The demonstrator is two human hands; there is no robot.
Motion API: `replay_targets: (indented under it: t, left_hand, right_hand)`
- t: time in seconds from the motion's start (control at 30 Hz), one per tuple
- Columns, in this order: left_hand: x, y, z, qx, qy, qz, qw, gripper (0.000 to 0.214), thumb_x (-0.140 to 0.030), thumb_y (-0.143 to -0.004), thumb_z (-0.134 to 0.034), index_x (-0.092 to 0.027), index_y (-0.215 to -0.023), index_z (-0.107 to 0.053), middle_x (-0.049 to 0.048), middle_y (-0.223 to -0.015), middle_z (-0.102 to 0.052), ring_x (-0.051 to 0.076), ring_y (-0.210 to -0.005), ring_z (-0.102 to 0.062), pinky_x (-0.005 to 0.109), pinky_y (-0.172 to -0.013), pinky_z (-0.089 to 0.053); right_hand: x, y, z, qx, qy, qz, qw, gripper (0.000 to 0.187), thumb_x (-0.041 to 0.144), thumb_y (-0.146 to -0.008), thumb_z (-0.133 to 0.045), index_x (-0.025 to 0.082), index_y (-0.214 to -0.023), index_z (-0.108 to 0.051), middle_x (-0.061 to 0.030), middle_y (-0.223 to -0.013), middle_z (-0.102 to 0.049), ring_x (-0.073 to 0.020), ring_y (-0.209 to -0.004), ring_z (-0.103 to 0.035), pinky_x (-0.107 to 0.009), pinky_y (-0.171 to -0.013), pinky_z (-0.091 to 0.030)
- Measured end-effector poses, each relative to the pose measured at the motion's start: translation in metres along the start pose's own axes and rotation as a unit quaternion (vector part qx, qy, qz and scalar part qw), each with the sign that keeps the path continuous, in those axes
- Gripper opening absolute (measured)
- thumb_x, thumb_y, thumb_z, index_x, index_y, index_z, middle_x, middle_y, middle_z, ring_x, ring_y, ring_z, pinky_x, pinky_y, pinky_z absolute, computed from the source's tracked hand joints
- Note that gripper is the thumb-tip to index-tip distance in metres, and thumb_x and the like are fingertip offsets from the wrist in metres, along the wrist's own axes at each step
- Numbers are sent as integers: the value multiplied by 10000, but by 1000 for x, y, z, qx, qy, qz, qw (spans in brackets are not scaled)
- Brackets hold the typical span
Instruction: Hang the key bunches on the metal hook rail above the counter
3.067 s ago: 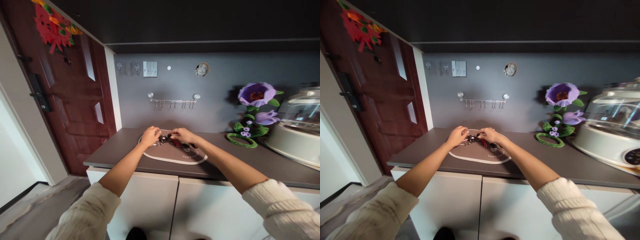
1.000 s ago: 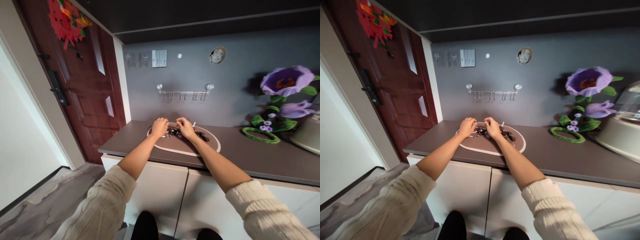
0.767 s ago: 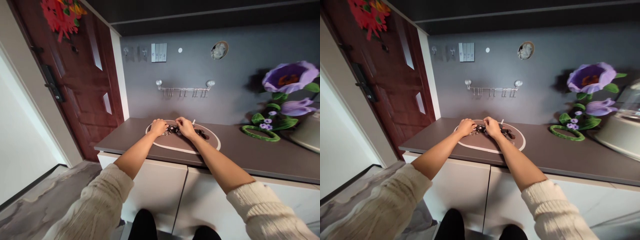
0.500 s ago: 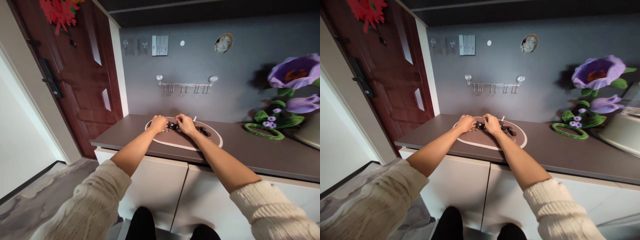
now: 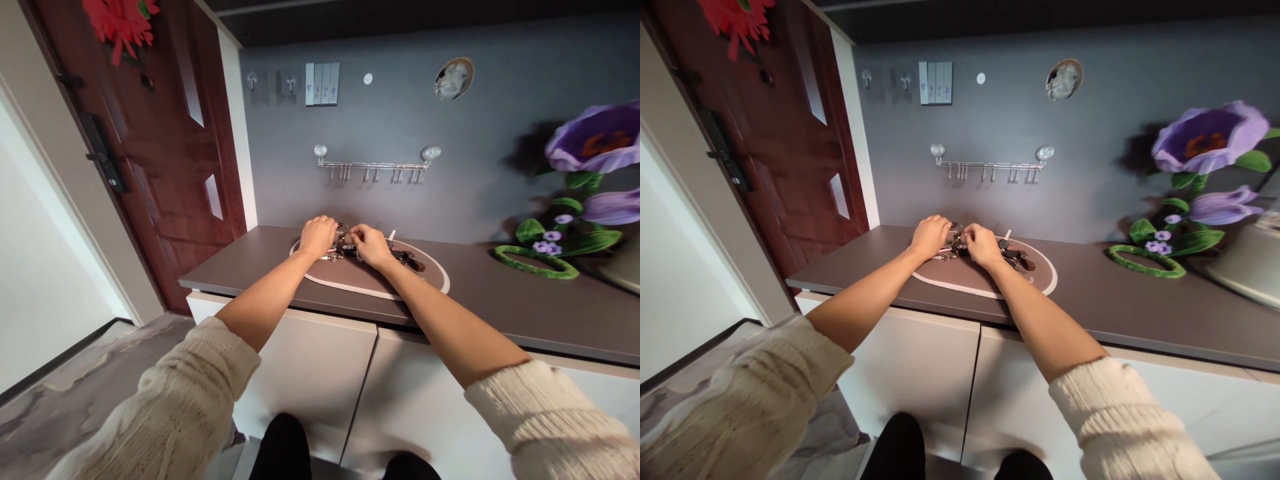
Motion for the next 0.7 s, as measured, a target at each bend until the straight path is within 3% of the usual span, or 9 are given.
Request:
replay_targets:
  t: [0.33,0.7]
  left_hand:
    - [-1,0,12,-71,59,-1,996,310,-265,-888,-289,-169,-850,-581,69,-876,-598,174,-861,-535,295,-769,-389]
    - [-1,1,14,-87,87,5,992,300,-274,-882,-291,-170,-842,-570,69,-878,-593,172,-858,-525,288,-775,-389]
  right_hand:
    - [8,2,5,-22,-44,25,998,210,290,-783,-455,167,-889,-588,-41,-779,-636,-135,-705,-553,-259,-708,-410]
    - [24,8,15,-32,-90,62,993,270,349,-816,-401,169,-849,-599,-28,-764,-629,-127,-672,-528,-251,-695,-397]
Point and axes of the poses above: each hand's wrist, its own y-axis away from the middle knuckle, its own z-axis out of the back of the hand, x = y × z, the point moved 7 cm from there along -y, towards the middle knuckle
